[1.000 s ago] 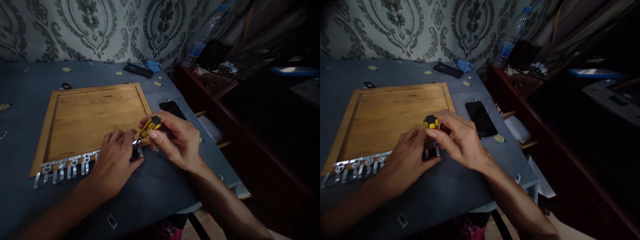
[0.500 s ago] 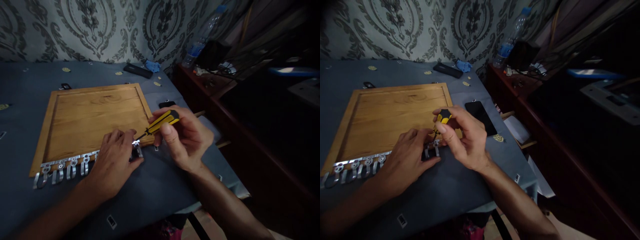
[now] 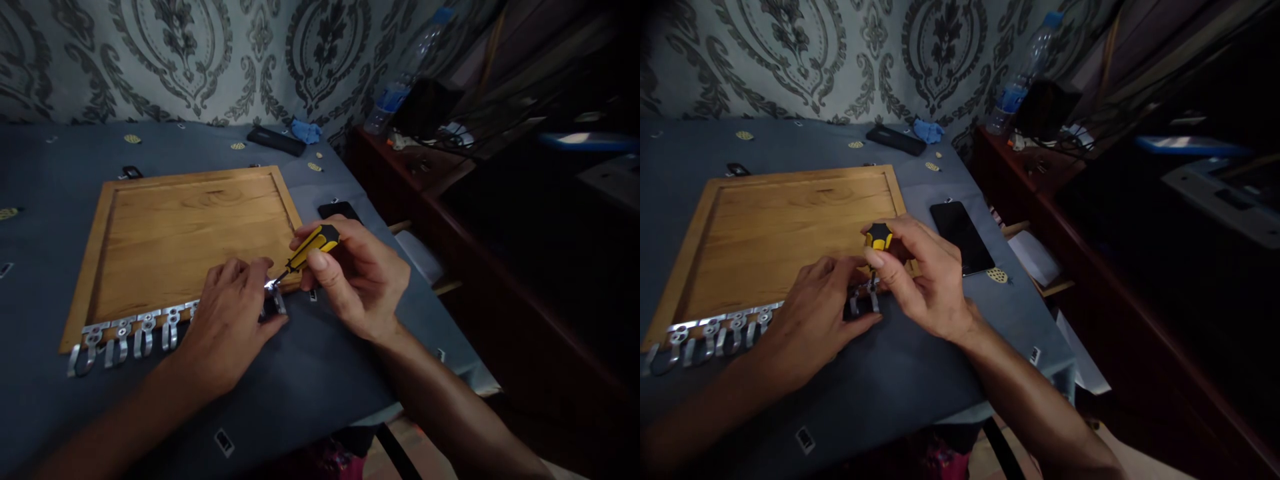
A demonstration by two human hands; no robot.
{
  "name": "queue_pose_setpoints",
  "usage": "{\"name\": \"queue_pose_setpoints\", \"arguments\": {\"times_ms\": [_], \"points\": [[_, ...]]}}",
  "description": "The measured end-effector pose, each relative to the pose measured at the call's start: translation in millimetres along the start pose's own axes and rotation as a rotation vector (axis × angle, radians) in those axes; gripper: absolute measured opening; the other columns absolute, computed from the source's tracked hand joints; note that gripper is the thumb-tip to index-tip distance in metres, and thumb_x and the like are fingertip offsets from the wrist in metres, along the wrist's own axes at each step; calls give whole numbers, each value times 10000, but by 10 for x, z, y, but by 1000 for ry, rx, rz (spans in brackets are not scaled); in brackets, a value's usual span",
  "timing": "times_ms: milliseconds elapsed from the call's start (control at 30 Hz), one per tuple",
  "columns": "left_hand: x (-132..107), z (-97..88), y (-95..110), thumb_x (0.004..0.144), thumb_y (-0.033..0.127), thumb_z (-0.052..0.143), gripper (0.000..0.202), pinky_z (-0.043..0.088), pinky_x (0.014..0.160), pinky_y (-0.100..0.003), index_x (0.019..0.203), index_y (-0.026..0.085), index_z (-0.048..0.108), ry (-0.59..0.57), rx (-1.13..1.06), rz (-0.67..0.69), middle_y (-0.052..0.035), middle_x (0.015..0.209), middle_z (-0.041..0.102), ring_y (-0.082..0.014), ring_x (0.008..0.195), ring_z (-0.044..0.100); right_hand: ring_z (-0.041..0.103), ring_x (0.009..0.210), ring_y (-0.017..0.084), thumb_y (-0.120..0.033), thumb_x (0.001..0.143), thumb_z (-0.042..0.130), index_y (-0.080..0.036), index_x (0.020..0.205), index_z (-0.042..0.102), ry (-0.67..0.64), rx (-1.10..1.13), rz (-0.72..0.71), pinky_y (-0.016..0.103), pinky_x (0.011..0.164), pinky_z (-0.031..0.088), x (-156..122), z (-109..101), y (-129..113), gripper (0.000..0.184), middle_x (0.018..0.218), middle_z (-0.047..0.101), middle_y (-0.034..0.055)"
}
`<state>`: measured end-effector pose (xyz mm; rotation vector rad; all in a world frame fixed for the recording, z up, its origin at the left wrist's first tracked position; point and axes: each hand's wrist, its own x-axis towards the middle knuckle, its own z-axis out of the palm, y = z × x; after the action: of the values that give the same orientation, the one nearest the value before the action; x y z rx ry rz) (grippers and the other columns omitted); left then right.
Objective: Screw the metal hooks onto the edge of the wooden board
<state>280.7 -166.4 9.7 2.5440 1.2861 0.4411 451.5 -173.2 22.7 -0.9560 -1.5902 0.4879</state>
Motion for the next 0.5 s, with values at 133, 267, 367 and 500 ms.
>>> {"name": "queue_pose_setpoints", "arguments": {"times_ms": [133, 267, 367, 500], "points": [[3, 3, 5, 749, 214, 778, 516, 459, 846, -455, 1161, 202, 469, 9, -5, -8, -79, 1054, 668, -308, 1001, 581, 615, 702, 138, -224, 924, 604, -206, 1038, 652, -19, -6, -16, 300, 626, 544, 8, 7, 11, 125, 890, 638, 38], [2, 2, 1, 756, 217, 764, 478, 457, 843, -457, 1138, 205, 478, 6, -11, -13, -71, 1042, 668, -306, 999, 581, 617, 707, 145, -194, 919, 596, -197, 1030, 644, -54, -11, -25, 304, 623, 543, 13, 6, 15, 121, 898, 648, 46], [1, 8, -4, 749, 207, 770, 458, 458, 833, -459, 1104, 203, 481, 12, -16, -3, -69, 1023, 667, -308, 987, 576, 610, 701, 145, -199, 909, 616, -194, 994, 633, -76, -25, -33, 291, 594, 535, 21, 4, 5, 87, 871, 639, 43], [-4, 22, -9, 743, 198, 777, 495, 458, 827, -455, 1128, 199, 465, 29, -11, 6, -73, 1028, 660, -308, 978, 570, 605, 697, 141, -231, 911, 633, -201, 958, 621, -102, -39, -42, 269, 578, 528, 43, 2, -15, 58, 817, 612, 23]]}}
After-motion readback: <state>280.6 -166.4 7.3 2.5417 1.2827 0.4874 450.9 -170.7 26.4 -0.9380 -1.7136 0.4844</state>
